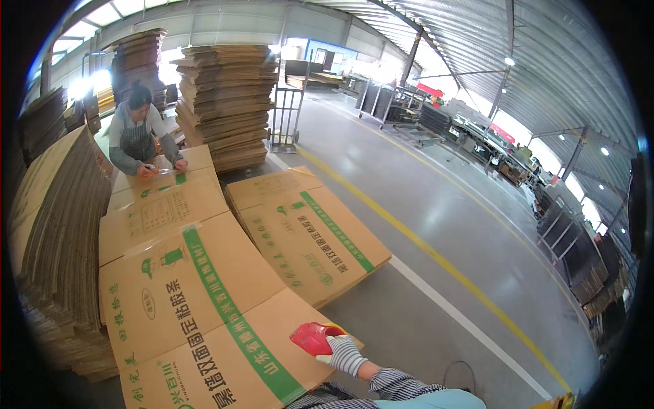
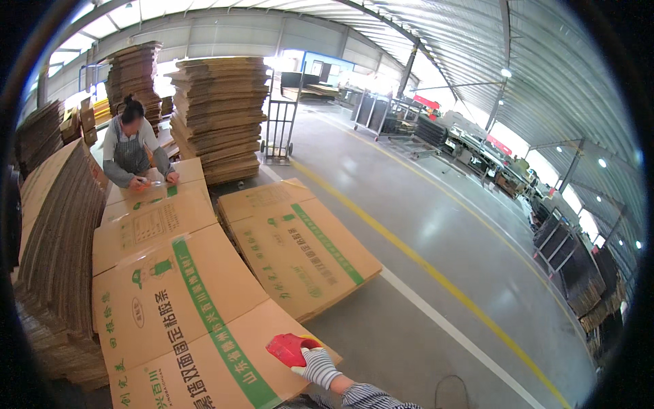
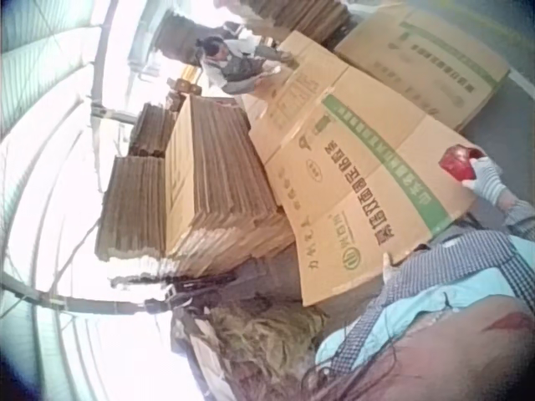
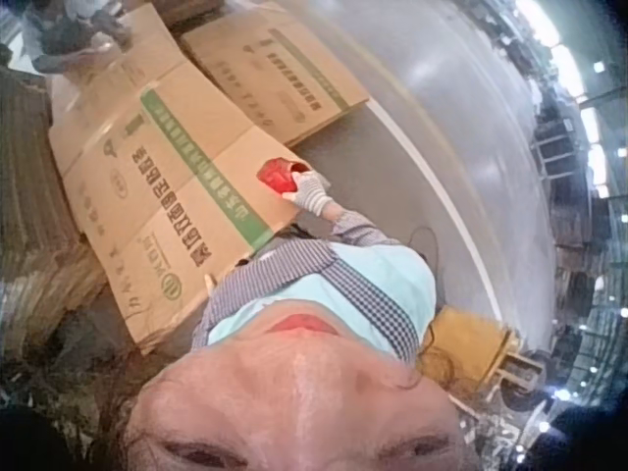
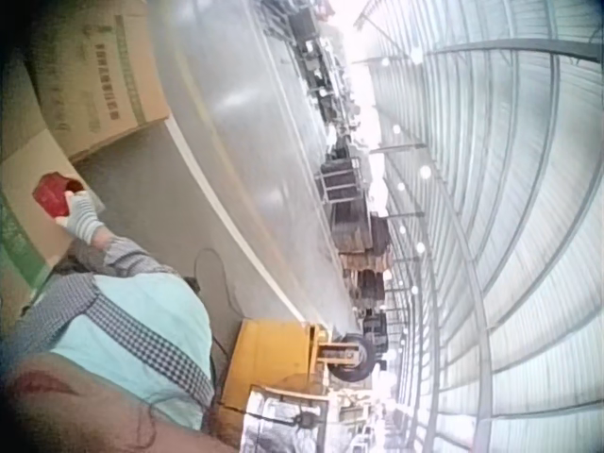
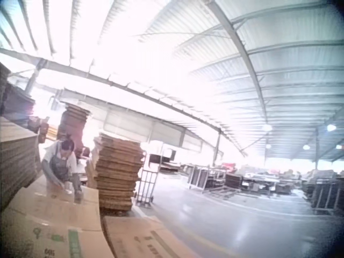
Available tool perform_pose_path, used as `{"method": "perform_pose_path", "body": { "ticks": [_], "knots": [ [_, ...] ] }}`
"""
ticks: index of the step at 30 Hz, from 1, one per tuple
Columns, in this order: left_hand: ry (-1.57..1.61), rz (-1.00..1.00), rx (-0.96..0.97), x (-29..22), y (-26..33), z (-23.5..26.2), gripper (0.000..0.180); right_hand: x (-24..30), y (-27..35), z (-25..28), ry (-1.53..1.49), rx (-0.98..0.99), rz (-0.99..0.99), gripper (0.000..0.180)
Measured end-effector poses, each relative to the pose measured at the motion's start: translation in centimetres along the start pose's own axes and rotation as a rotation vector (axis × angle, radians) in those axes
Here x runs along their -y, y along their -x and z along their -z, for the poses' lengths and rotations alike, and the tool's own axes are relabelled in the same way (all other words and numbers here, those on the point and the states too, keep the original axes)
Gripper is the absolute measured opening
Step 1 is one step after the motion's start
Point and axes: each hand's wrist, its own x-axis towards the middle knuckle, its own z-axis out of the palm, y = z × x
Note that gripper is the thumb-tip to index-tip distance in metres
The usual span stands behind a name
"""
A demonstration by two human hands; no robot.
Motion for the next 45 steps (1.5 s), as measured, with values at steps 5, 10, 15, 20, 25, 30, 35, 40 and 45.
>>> {"method": "perform_pose_path", "body": {
  "ticks": [5, 10, 15, 20, 25, 30, 35, 40, 45],
  "knots": [
    [0.027, 0.010, 0.004, 0.4, 1.1, 0.6, 0.061, -0.4, 1.3, -0.8, 0.047, 0.041, -0.010, 0.076],
    [0.053, 0.021, 0.007, 1.0, 2.1, 1.1, 0.061, -0.9, 2.0, -1.5, 0.060, 0.046, 0.025, 0.075],
    [0.080, 0.035, 0.003, 1.8, 3.2, 1.9, 0.061, -1.0, 2.3, -1.3, 0.020, 0.115, -0.011, 0.074],
    [0.162, 0.019, -0.013, 2.4, 4.5, 3.9, 0.062, -0.2, 1.5, -1.3, 0.040, 0.131, 0.001, 0.070],
    [0.373, -0.014, -0.006, 2.1, 5.4, 7.0, 0.063, 0.2, 0.9, -2.1, 0.021, 0.048, 0.039, 0.058],
    [0.232, 0.031, -0.233, 2.1, 3.1, 7.5, 0.050, 0.4, 0.6, -0.5, 0.034, 0.021, 0.022, 0.056],
    [0.139, 0.019, -0.483, -0.7, 5.4, 4.1, 0.045, -0.5, -0.9, -3.0, 0.127, 0.034, 0.062, 0.061],
    [-0.247, -0.071, -0.363, 7.3, 1.6, 17.6, 0.043, 1.2, -3.2, -2.6, 0.188, 0.085, 0.015, 0.065],
    [0.219, -0.001, -0.383, -2.3, 3.2, 6.0, 0.040, 2.3, -6.1, -1.3, -0.077, 0.117, -0.114, 0.059]
  ]
}}
